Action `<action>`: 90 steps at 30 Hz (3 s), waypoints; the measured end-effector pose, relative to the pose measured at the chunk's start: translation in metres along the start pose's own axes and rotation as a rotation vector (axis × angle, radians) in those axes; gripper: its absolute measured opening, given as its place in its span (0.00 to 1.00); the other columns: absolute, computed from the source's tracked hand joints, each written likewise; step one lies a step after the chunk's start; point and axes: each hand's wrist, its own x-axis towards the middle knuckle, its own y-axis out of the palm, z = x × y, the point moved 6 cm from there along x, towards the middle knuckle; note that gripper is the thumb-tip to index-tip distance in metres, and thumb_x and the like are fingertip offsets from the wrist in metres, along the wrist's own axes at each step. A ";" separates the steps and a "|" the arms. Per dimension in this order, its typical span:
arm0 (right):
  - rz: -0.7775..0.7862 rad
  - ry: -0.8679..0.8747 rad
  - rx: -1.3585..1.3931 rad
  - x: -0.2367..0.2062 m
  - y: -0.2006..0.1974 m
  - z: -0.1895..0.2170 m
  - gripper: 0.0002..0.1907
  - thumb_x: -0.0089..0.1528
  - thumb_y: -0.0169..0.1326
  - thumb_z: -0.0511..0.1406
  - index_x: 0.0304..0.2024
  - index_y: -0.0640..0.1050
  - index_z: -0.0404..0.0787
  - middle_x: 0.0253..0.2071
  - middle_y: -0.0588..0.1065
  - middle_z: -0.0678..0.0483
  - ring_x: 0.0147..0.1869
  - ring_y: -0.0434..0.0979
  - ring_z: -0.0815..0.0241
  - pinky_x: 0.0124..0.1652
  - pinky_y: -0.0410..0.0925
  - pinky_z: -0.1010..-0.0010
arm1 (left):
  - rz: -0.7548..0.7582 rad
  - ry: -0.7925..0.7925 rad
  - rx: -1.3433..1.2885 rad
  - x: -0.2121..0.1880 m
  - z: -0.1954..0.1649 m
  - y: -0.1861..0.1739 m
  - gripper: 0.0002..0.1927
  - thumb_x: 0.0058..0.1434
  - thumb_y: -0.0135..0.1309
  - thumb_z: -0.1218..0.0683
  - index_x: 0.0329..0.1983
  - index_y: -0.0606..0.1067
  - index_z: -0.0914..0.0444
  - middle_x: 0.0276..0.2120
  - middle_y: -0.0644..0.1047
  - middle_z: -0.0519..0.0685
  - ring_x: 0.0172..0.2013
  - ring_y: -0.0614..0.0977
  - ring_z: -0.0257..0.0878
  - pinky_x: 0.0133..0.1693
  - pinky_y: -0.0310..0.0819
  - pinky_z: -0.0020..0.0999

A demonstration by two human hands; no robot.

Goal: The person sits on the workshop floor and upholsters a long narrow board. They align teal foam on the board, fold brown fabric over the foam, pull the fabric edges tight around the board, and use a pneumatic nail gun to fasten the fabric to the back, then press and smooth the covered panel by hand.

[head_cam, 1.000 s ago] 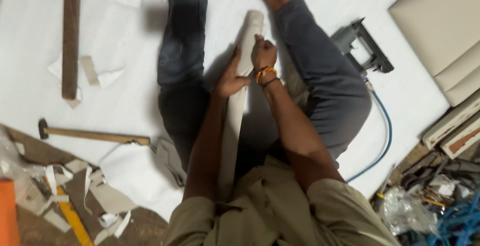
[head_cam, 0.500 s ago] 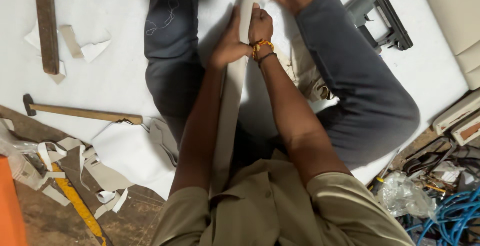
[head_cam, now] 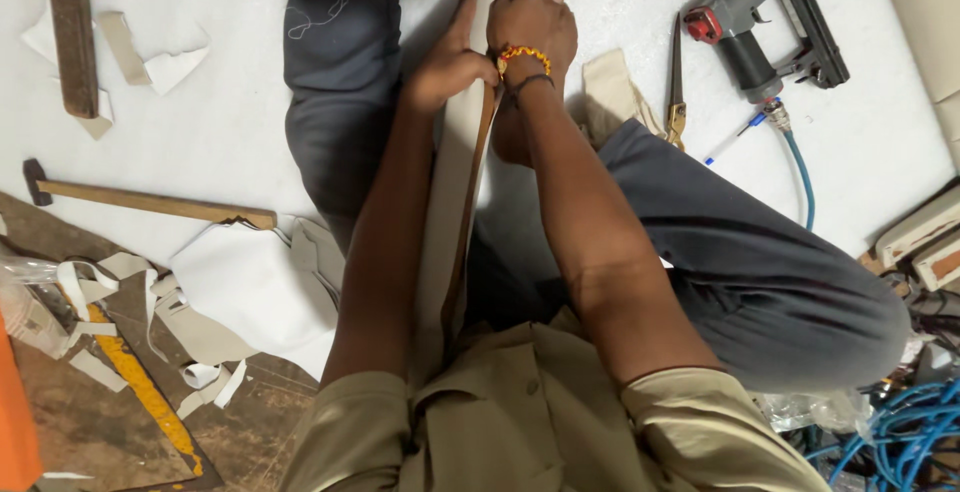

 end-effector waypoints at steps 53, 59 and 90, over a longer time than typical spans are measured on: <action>0.166 0.035 0.497 0.036 0.085 -0.039 0.23 0.71 0.41 0.47 0.39 0.77 0.36 0.37 0.81 0.41 0.39 0.81 0.43 0.41 0.71 0.57 | -0.113 -0.217 0.678 0.037 0.044 -0.044 0.69 0.40 0.66 0.57 0.79 0.35 0.64 0.78 0.46 0.64 0.73 0.43 0.71 0.73 0.39 0.50; 0.070 -0.012 0.524 0.037 0.090 -0.047 0.22 0.70 0.43 0.46 0.37 0.77 0.34 0.36 0.80 0.40 0.39 0.80 0.41 0.40 0.72 0.57 | -0.041 -0.022 0.638 0.037 0.046 -0.044 0.67 0.41 0.65 0.59 0.81 0.39 0.63 0.80 0.47 0.63 0.81 0.43 0.55 0.74 0.22 0.55; -0.221 -0.600 -0.322 0.109 -0.025 -0.166 0.12 0.74 0.51 0.38 0.46 0.78 0.35 0.32 0.78 0.41 0.30 0.76 0.42 0.34 0.68 0.47 | 0.045 -0.689 1.365 0.012 -0.020 0.006 0.75 0.41 0.76 0.49 0.80 0.34 0.52 0.57 0.69 0.76 0.53 0.80 0.62 0.51 0.78 0.49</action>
